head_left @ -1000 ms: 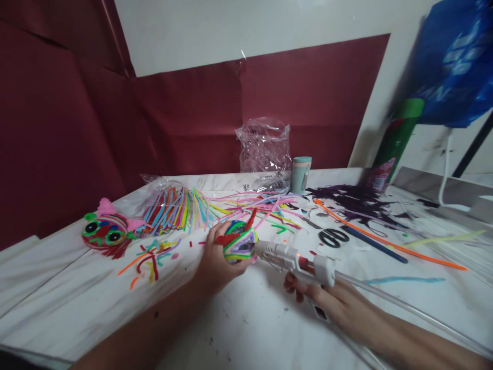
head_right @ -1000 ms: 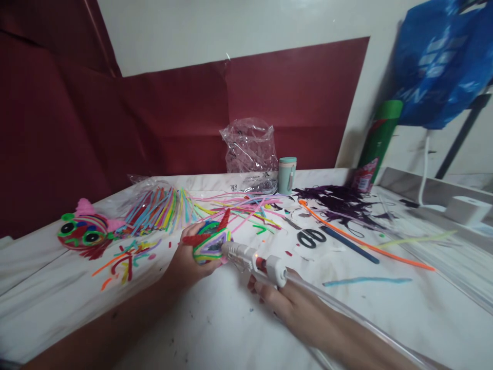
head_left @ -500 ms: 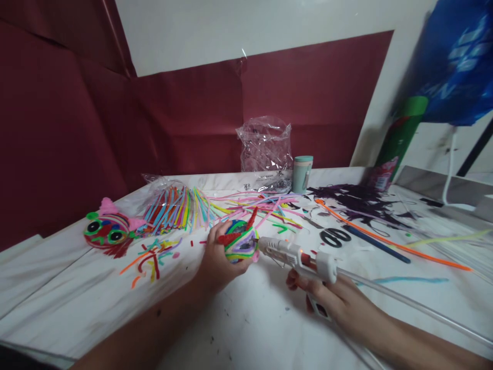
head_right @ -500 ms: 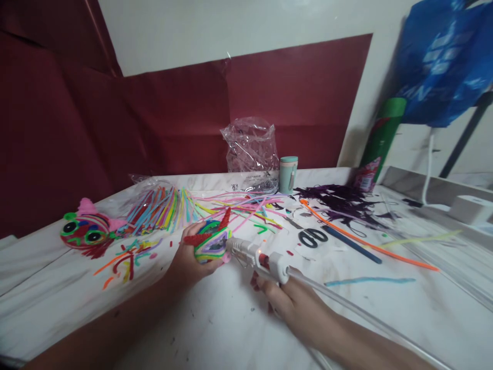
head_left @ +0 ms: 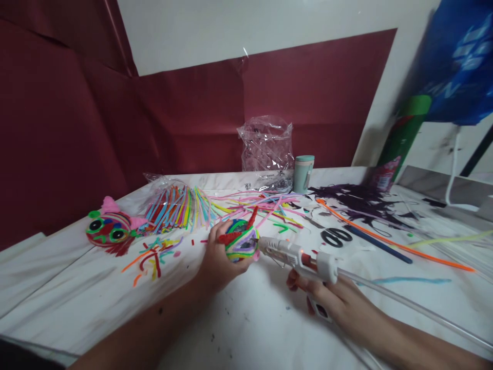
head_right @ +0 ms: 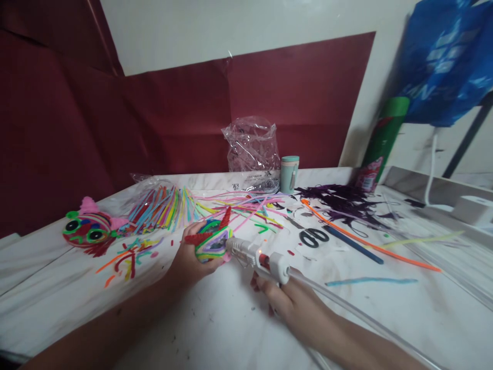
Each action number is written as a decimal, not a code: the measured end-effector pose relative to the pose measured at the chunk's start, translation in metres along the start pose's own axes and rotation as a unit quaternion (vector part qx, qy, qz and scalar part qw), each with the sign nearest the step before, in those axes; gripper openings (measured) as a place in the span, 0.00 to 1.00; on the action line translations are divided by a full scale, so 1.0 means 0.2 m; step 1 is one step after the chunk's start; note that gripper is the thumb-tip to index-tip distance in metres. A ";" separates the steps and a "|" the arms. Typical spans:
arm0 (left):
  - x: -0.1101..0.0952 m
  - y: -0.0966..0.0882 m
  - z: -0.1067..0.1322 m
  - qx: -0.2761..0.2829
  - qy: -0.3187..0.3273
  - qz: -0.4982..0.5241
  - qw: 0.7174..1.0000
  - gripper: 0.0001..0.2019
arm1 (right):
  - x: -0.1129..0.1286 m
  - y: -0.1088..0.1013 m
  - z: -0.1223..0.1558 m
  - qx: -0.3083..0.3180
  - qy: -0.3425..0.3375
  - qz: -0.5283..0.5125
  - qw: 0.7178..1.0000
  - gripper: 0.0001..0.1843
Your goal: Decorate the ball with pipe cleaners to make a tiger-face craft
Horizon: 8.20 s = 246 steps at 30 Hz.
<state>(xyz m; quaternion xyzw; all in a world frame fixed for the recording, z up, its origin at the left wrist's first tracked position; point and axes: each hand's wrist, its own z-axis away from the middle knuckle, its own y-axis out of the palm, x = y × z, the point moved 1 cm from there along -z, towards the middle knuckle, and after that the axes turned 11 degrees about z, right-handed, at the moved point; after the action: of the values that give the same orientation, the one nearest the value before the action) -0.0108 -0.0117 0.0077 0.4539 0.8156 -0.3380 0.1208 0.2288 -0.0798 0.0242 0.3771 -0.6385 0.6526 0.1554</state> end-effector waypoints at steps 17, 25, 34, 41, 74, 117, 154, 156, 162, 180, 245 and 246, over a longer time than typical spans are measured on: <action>0.00 0.01 0.00 -0.016 0.031 -0.004 0.999 0.41 | -0.02 -0.01 0.00 0.024 -0.034 0.025 0.999 0.22; 0.03 0.01 0.01 0.006 0.025 -0.005 1.000 0.41 | 0.03 0.02 0.04 0.007 -0.044 0.056 0.997 0.24; 0.00 0.01 0.01 -0.005 0.004 -0.008 1.000 0.42 | -0.01 0.02 0.00 -0.001 0.001 -0.002 1.000 0.26; 0.00 0.01 0.01 -0.008 0.028 -0.011 1.000 0.41 | -0.01 0.03 0.02 0.003 -0.023 0.014 1.000 0.23; -0.01 0.01 0.00 -0.018 0.029 -0.017 0.999 0.41 | 0.02 0.00 0.01 0.001 0.041 -0.034 0.999 0.24; 0.02 0.01 0.00 -0.009 -0.008 0.005 1.000 0.41 | 0.01 -0.01 0.01 0.005 -0.005 0.003 1.000 0.22; 0.01 0.00 0.00 -0.006 -0.029 0.031 0.999 0.40 | 0.00 0.00 0.02 -0.003 -0.026 0.036 0.999 0.22; 0.01 0.00 0.00 -0.005 -0.020 0.027 0.999 0.40 | 0.00 0.00 0.02 -0.002 -0.016 0.035 0.999 0.22; 0.01 0.00 -0.01 -0.006 -0.017 0.018 1.000 0.39 | 0.01 0.00 0.03 -0.002 -0.041 0.044 0.998 0.22; 0.00 0.01 0.00 -0.014 -0.003 0.005 1.000 0.40 | 0.02 0.00 0.03 -0.016 -0.039 0.018 0.999 0.20; 0.01 0.01 0.00 -0.001 0.017 0.000 1.000 0.40 | 0.05 0.02 0.05 0.020 -0.023 -0.003 1.000 0.22; 0.01 0.01 0.00 -0.001 0.016 -0.001 1.000 0.40 | 0.04 0.02 0.05 0.016 -0.018 0.000 1.000 0.22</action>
<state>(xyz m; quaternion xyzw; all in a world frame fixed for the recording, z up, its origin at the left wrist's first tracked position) -0.0103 -0.0092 0.0060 0.4583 0.8184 -0.3295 0.1080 0.2235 -0.0925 0.0269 0.3909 -0.6310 0.6557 0.1381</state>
